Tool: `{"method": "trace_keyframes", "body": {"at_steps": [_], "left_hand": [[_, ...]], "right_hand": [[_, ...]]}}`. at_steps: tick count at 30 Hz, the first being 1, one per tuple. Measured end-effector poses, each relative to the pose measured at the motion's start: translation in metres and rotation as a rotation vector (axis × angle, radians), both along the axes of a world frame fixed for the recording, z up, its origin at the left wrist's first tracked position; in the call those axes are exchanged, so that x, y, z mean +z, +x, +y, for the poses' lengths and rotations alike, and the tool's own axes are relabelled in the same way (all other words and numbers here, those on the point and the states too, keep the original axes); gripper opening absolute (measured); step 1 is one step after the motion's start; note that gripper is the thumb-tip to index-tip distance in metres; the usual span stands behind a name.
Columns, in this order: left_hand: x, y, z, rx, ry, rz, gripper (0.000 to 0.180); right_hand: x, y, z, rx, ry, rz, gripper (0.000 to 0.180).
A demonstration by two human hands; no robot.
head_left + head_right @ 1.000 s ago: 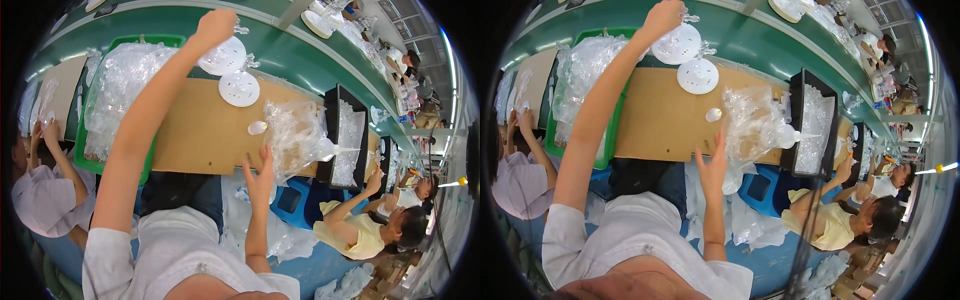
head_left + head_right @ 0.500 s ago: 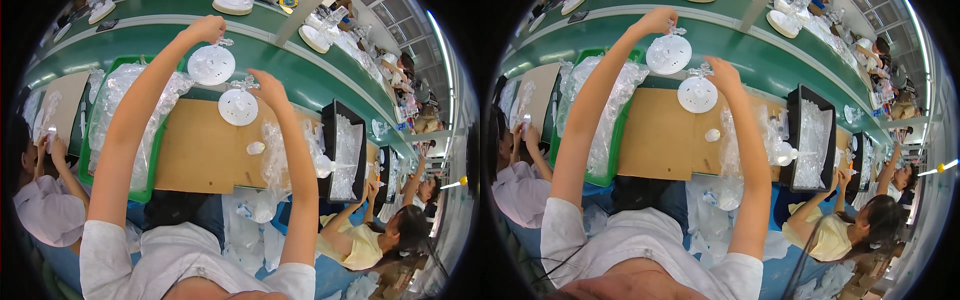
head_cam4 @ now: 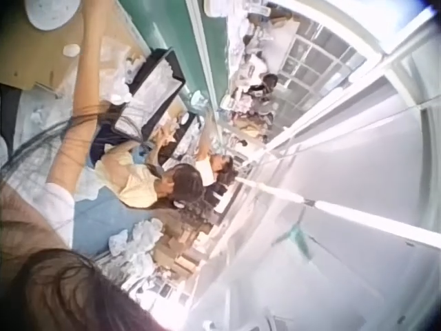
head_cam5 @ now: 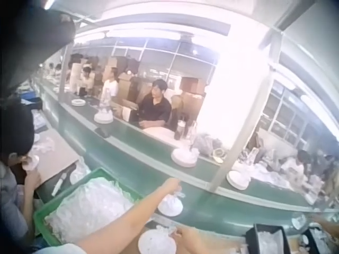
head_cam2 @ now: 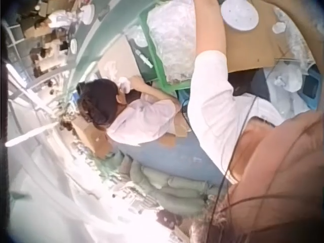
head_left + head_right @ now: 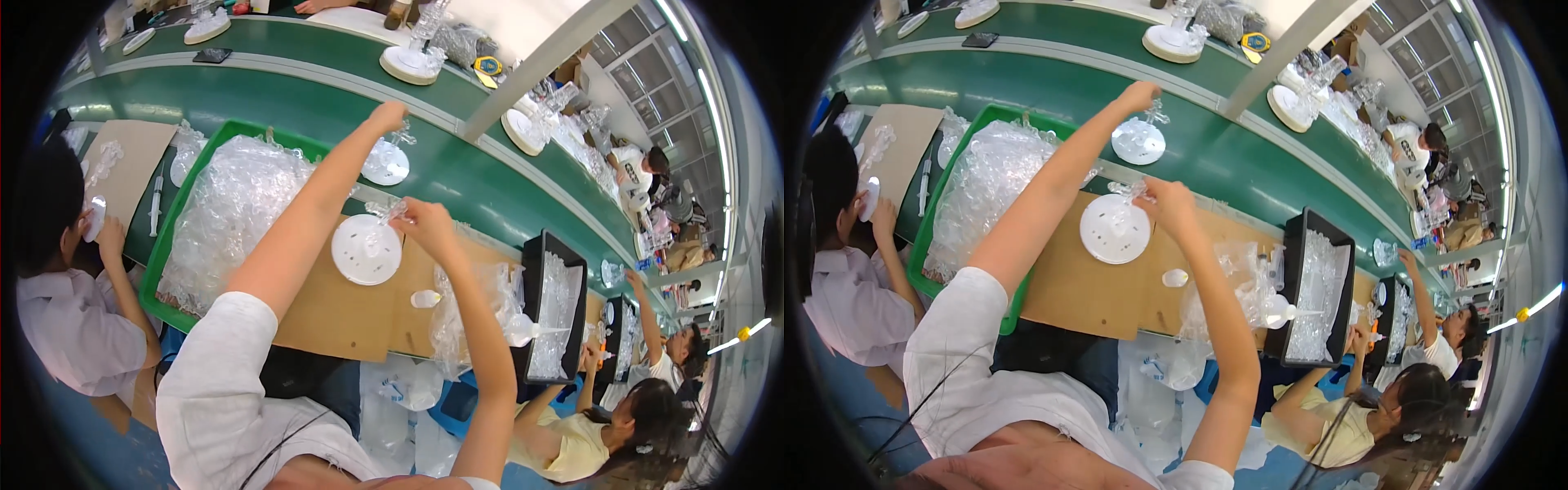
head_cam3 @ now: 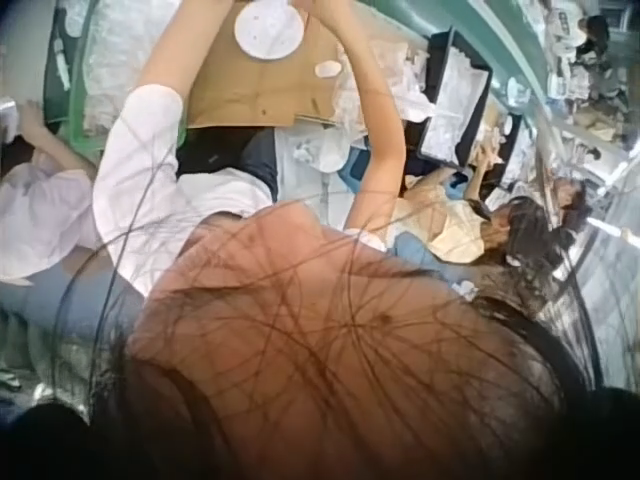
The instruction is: Assembling plastic light fixture bases by applying adhesive from a small bottle and attaching transparent plastic components at a factory assembly line.
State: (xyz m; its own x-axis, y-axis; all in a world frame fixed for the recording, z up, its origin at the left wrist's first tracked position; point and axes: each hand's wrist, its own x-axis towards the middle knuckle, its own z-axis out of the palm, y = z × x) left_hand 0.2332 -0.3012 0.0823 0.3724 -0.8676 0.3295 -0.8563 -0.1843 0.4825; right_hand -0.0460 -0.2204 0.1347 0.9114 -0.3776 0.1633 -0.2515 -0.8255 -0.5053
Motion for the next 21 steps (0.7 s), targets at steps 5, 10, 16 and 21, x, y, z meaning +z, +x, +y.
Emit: {"method": "trace_keyframes", "body": {"at_steps": [5, 10, 16, 21], "left_hand": [[0.074, -0.024, 0.044, -0.207, -0.130, -0.155, 0.028], [0.174, -0.080, 0.280, -0.155, -0.092, -0.260, 0.013], [0.064, -0.064, 0.486, 0.167, 1.066, -0.127, 0.016], [0.018, -0.082, 0.460, 0.144, 0.056, 0.092, 0.063]], "right_hand": [[-0.032, 0.012, 0.014, -0.011, 0.060, 0.036, 0.024], [-0.041, 0.003, 0.000, 0.073, 0.032, 0.195, 0.033], [0.006, -0.006, 0.037, 0.120, -0.055, 0.161, 0.043], [0.068, -0.066, 0.105, -0.009, -0.134, -0.033, 0.040]]}}
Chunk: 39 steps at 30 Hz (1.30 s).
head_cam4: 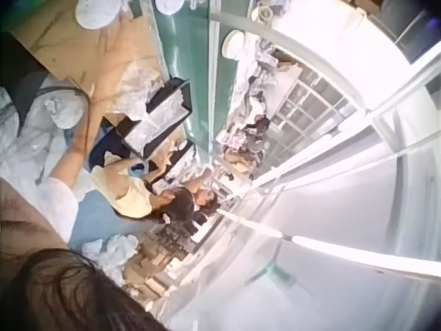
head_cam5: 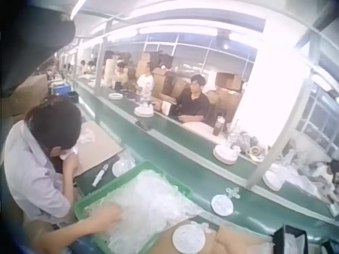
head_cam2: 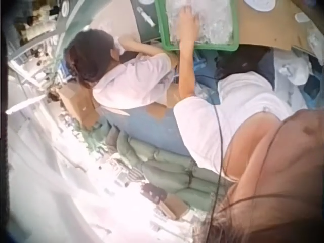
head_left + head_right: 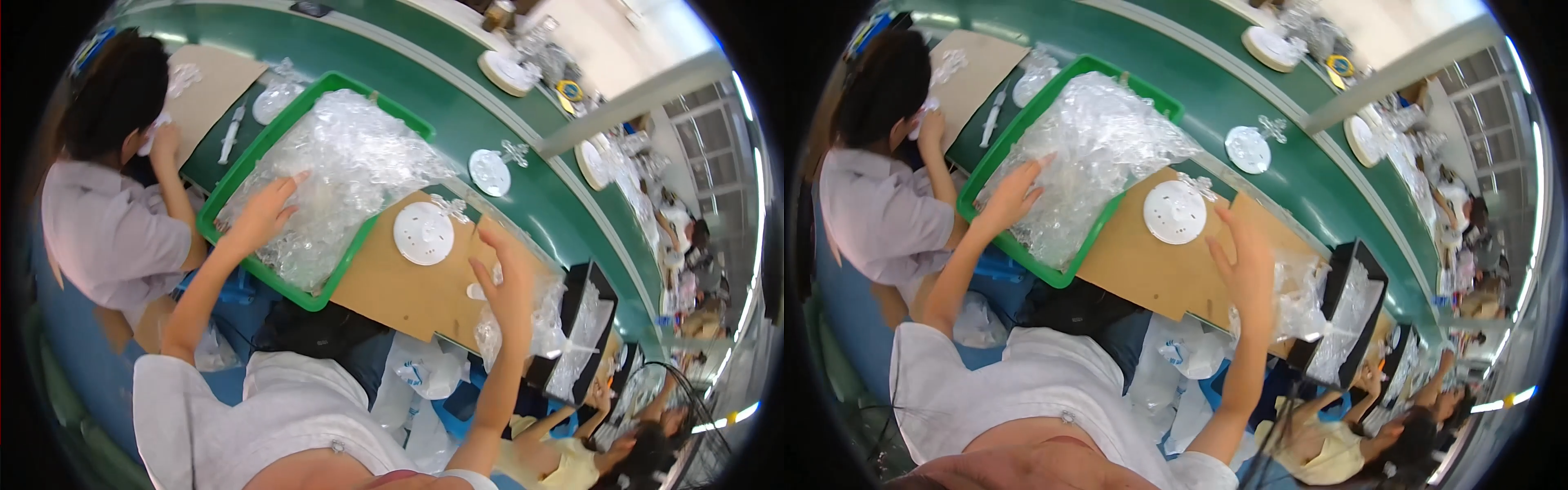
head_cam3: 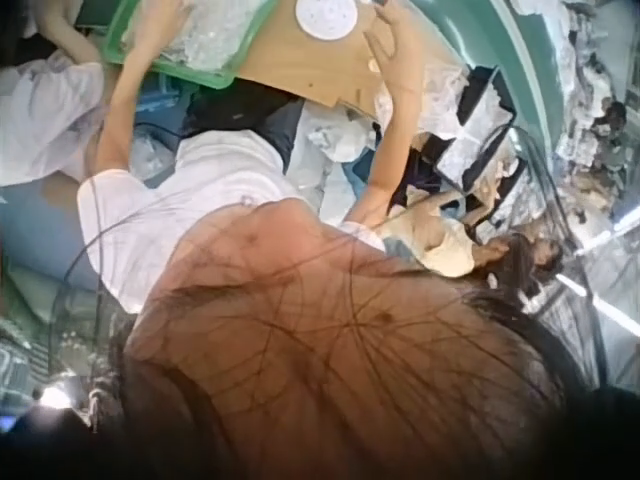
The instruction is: Assembling plastic light fixture bases by applying adhesive from a small bottle and attaching transparent plastic components at a factory assembly line.
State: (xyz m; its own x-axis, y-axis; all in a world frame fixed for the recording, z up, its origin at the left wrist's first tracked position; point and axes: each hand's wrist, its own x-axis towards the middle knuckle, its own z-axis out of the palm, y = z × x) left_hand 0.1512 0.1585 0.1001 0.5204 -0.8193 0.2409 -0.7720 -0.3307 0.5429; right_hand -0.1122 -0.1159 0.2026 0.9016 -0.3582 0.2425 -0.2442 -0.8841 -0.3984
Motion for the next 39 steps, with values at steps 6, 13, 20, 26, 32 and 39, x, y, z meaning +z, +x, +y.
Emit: {"method": "trace_keyframes", "body": {"at_steps": [6, 13, 20, 26, 32, 39], "left_hand": [[-0.039, -0.008, -0.037, 0.134, 0.003, -0.001, 0.068], [-0.028, -0.007, -0.033, 0.042, -0.020, -0.248, 0.057], [0.008, -0.011, 0.035, 0.355, -0.026, 0.048, 0.045], [0.052, -0.055, 0.083, 0.568, -0.067, 0.118, 0.038], [0.048, -0.043, 0.099, 0.547, -0.275, 0.549, 0.027], [0.045, -0.068, 0.132, 0.605, -0.913, 0.668, 0.024]], "right_hand": [[-0.018, -0.089, 0.073, -0.326, 0.532, -0.383, 0.034], [-0.058, -0.103, 0.114, -0.552, 0.823, -0.374, 0.029], [-0.057, -0.099, 0.108, -0.571, 0.787, -0.329, 0.031], [-0.073, -0.088, 0.105, -0.562, 0.796, -0.346, 0.032], [-0.075, -0.066, 0.110, -0.486, 0.878, -0.329, 0.032], [-0.082, -0.058, 0.115, -0.376, 1.037, -0.354, 0.033]]}}
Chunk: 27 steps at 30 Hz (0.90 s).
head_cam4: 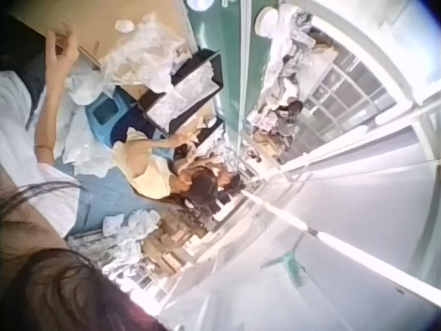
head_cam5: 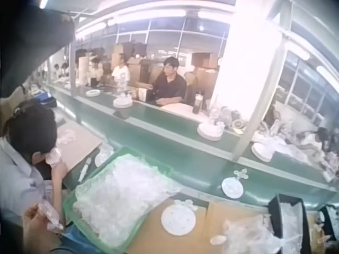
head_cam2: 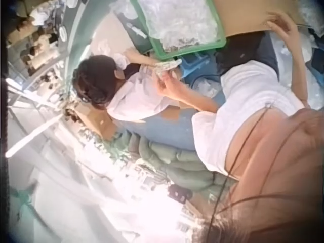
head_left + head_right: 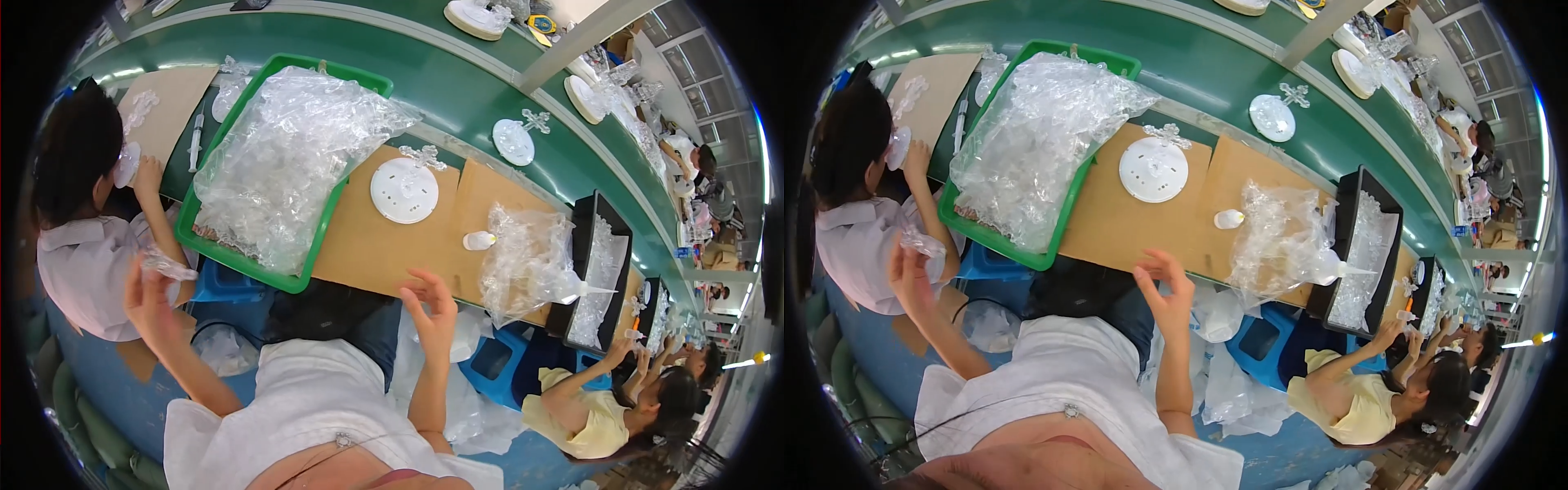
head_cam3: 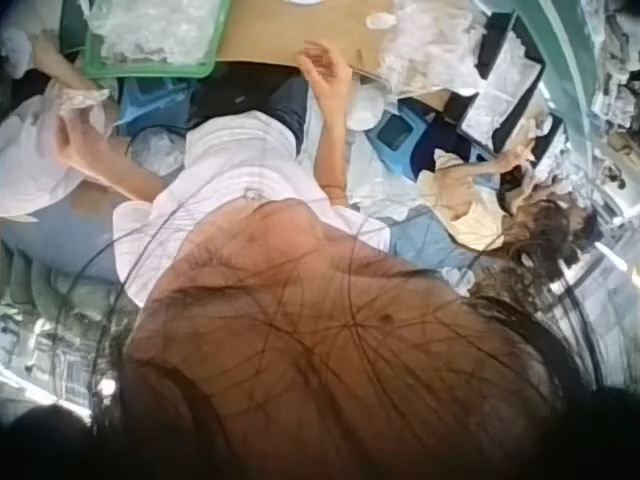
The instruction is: Assembling plastic light fixture bases by applying adhesive from a small bottle and attaching transparent plastic components at a factory assembly line.
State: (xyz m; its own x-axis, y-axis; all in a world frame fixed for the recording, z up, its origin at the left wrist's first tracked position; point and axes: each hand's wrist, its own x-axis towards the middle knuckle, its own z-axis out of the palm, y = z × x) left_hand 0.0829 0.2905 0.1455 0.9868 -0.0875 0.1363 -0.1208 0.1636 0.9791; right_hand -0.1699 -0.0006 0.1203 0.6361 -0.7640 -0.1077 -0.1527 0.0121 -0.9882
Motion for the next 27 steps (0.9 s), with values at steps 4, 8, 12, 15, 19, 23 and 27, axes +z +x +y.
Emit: {"method": "trace_keyframes", "body": {"at_steps": [4, 8, 12, 15, 19, 23, 27], "left_hand": [[0.008, -0.096, -0.154, -0.407, -0.075, 0.342, 0.018], [-0.038, -0.114, -0.222, -0.583, -0.129, 0.353, 0.018], [-0.056, -0.094, -0.257, -0.777, 0.085, 0.031, 0.019], [-0.103, -0.076, -0.301, -0.435, 0.604, -0.467, 0.033], [-0.161, -0.050, -0.334, -0.221, 0.961, -0.583, 0.046], [-0.144, -0.046, -0.340, -0.343, 0.907, -0.343, 0.055], [-0.152, -0.042, -0.331, -0.513, 0.696, -0.047, 0.053]], "right_hand": [[0.014, 0.041, 0.018, 0.178, 0.208, -0.284, 0.036], [-0.006, 0.045, 0.003, -0.047, -0.115, -0.159, 0.039], [-0.023, 0.039, -0.016, -0.213, 0.112, -0.257, 0.035], [-0.037, 0.032, -0.030, -0.256, 0.288, -0.315, 0.033], [-0.058, 0.024, -0.047, -0.190, 0.611, -0.472, 0.032], [-0.058, 0.021, -0.049, -0.232, 0.632, -0.457, 0.032], [-0.062, 0.028, -0.048, -0.250, 0.584, -0.383, 0.031]]}}
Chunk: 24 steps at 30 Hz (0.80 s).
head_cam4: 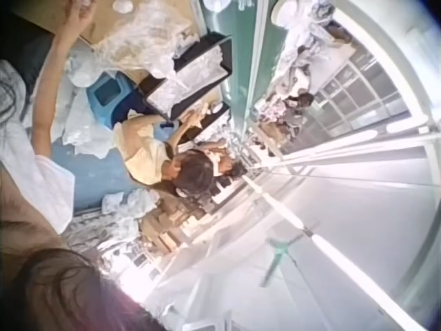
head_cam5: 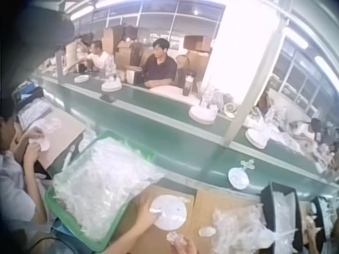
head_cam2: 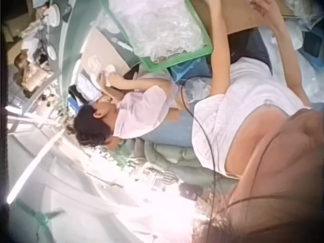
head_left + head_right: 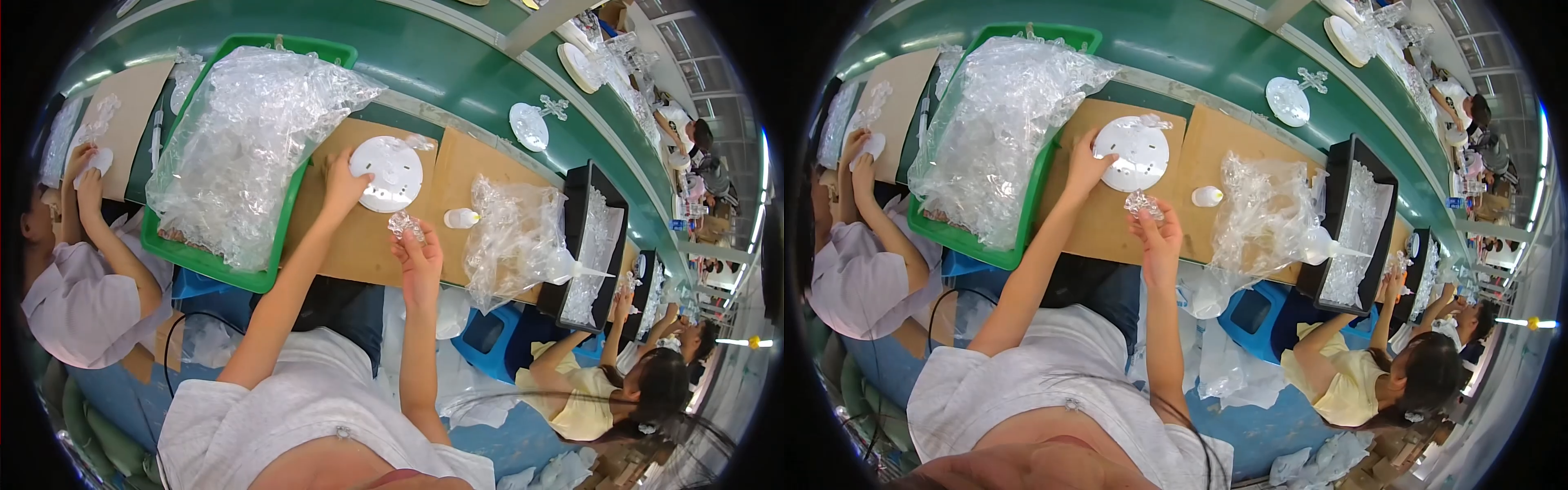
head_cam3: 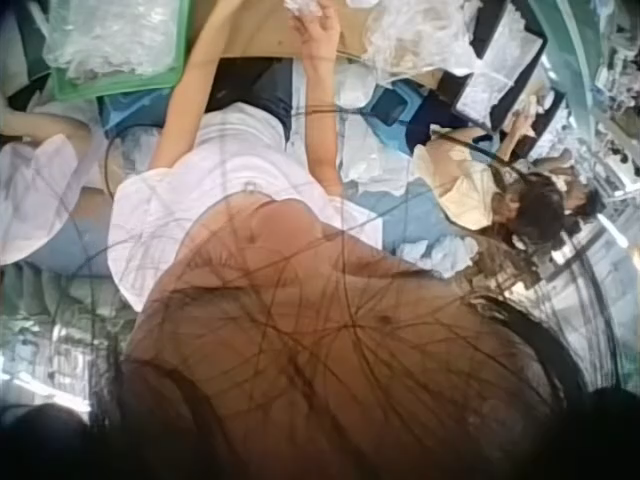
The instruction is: Assembling plastic light fixture bases by applying adhesive from a small bottle and attaching transparent plastic components at a factory assembly line.
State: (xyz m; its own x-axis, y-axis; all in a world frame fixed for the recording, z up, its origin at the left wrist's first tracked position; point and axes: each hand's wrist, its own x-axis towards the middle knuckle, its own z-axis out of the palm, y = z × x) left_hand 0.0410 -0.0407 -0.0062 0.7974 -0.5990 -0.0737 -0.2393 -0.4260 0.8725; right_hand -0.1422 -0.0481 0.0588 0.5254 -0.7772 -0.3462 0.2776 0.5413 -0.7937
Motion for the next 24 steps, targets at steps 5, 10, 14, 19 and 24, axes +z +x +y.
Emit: {"method": "trace_keyframes", "body": {"at_steps": [5, 10, 14, 19, 24], "left_hand": [[0.040, -0.041, 0.026, 0.012, -0.559, 0.783, 0.041], [0.079, -0.073, 0.055, 0.057, -0.727, 0.928, 0.037], [0.097, -0.083, 0.071, -0.034, -0.743, 0.869, 0.039], [0.112, -0.084, 0.083, -0.131, -0.686, 0.776, 0.039], [0.114, -0.080, 0.086, -0.191, -0.708, 0.680, 0.040]], "right_hand": [[0.020, 0.010, -0.001, -0.008, -0.180, 0.223, 0.025], [0.035, 0.022, 0.001, -0.114, -0.272, 0.223, 0.032], [0.053, 0.017, 0.003, -0.111, -0.289, 0.283, 0.033], [0.069, 0.015, 0.009, -0.132, -0.381, 0.346, 0.033], [0.075, 0.020, 0.016, -0.168, -0.442, 0.341, 0.033]]}}
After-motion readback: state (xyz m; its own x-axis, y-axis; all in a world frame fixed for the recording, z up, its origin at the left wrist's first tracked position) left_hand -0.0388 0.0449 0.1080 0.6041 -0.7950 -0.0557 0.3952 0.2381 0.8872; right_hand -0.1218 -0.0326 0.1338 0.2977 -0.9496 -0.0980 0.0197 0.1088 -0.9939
